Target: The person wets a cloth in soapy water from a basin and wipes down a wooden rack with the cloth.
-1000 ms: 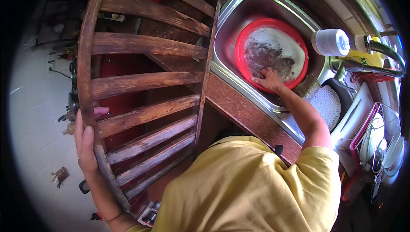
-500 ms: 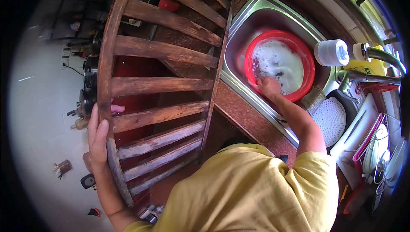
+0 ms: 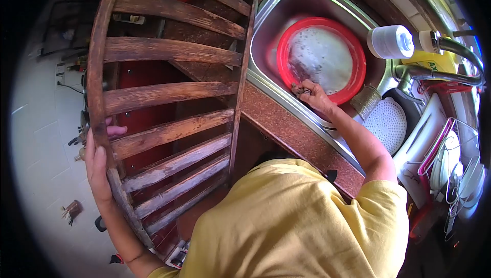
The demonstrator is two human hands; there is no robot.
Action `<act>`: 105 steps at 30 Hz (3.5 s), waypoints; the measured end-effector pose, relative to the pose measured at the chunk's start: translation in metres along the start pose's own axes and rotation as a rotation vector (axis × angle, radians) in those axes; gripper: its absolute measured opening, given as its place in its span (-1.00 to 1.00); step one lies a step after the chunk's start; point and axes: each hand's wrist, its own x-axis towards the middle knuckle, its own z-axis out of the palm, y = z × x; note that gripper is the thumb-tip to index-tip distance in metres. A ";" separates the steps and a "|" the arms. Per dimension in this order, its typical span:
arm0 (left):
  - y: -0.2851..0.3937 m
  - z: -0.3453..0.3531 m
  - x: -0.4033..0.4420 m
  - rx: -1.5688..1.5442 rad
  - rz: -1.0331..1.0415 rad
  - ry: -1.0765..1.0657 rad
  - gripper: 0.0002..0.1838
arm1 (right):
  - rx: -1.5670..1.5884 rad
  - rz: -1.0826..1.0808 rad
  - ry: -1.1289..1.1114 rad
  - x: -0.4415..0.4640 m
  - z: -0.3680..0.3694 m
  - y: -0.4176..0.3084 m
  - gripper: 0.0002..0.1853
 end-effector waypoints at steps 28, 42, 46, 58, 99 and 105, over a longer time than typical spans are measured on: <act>0.007 0.003 -0.002 -0.042 0.035 -0.008 -0.48 | -0.538 0.307 0.112 0.012 0.017 -0.034 -0.52; -0.030 -0.010 0.015 -0.604 0.029 -0.171 -0.48 | -0.181 -1.148 0.668 0.009 0.280 -0.329 -0.43; -0.017 -0.001 0.005 -0.568 0.167 -0.265 -0.63 | -0.282 -1.059 0.805 0.034 0.319 -0.290 -0.52; -0.010 -0.008 0.004 -0.285 0.119 -0.220 -0.57 | -0.342 -0.730 0.890 0.025 0.272 -0.127 -0.73; -0.001 0.010 -0.005 -0.391 0.138 -0.100 -0.69 | -0.929 -0.504 0.479 0.085 0.156 -0.140 -0.68; -0.005 -0.002 0.003 -0.259 0.201 -0.201 -0.46 | -0.884 -0.329 0.542 0.051 0.178 -0.121 -0.65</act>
